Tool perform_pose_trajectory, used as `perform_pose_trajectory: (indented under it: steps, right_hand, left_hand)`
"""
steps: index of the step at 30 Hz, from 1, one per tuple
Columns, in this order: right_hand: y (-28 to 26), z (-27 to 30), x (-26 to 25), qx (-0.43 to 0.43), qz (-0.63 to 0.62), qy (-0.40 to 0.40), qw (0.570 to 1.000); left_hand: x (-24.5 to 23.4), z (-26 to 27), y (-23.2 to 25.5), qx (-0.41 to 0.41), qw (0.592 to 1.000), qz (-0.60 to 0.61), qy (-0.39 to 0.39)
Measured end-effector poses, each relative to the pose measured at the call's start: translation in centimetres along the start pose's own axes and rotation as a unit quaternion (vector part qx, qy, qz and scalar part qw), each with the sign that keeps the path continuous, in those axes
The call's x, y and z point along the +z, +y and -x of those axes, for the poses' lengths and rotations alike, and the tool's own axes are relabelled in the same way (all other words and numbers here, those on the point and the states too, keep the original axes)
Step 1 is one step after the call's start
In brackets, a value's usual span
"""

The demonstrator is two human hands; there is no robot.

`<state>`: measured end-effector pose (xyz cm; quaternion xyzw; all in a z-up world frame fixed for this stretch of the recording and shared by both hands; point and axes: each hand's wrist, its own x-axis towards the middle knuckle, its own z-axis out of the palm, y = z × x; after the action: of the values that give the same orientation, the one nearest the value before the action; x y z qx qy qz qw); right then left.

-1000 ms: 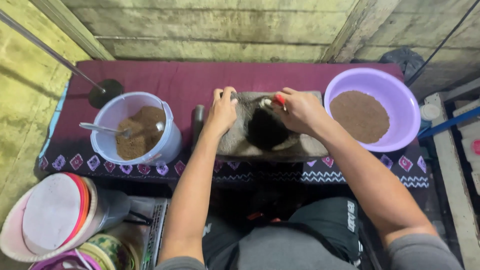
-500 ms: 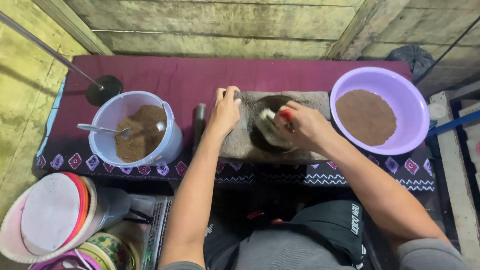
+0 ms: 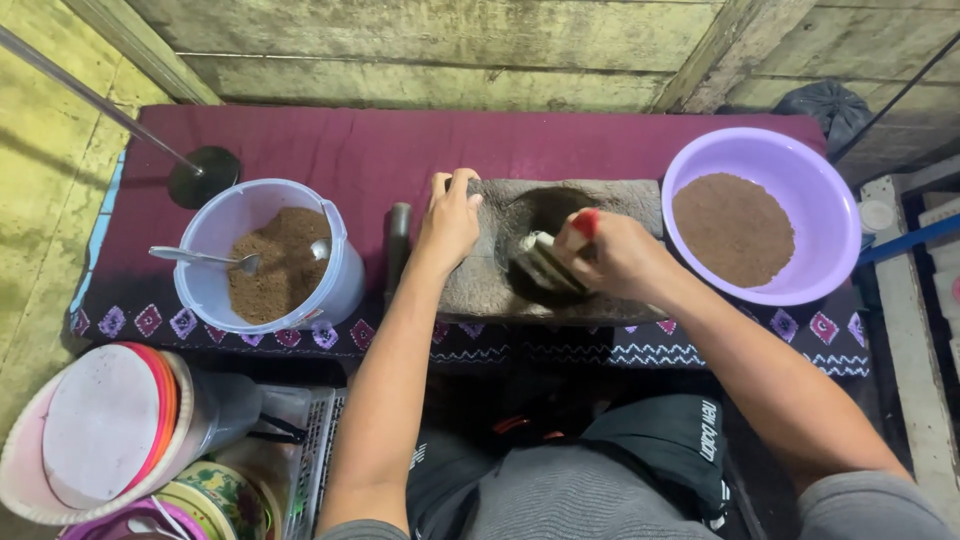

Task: Transferring and mixing brown powder between containers and a stone mortar using spoons and a brush

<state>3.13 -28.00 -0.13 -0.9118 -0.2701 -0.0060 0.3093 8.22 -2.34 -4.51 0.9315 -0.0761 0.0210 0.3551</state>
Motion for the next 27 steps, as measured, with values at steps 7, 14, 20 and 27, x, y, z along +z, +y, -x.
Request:
perform_pose_trajectory:
  steps: [7, 14, 20, 27]
  right_hand:
    - [-3.1, 1.1, -6.5, -0.060, -0.027, 0.077, 0.995]
    - [-4.3, 2.0, -4.2, -0.055, -0.085, -0.060, 0.993]
    - [-2.2, 3.2, 1.2, -0.038, 0.024, -0.038, 0.998]
    - [-3.2, 2.7, 2.3, -0.022, -0.027, -0.005, 0.999]
  left_hand:
    - [-0.5, 1.5, 0.8, 0.007, 1.000, 0.000, 0.017]
    - [-1.0, 3.6, 1.6, 0.025, 0.999, 0.006, 0.040]
    - [-0.3, 3.8, 0.8, 0.042, 0.997, -0.006, 0.059]
    - [-0.7, 4.3, 1.5, 0.038, 0.997, -0.008, 0.064]
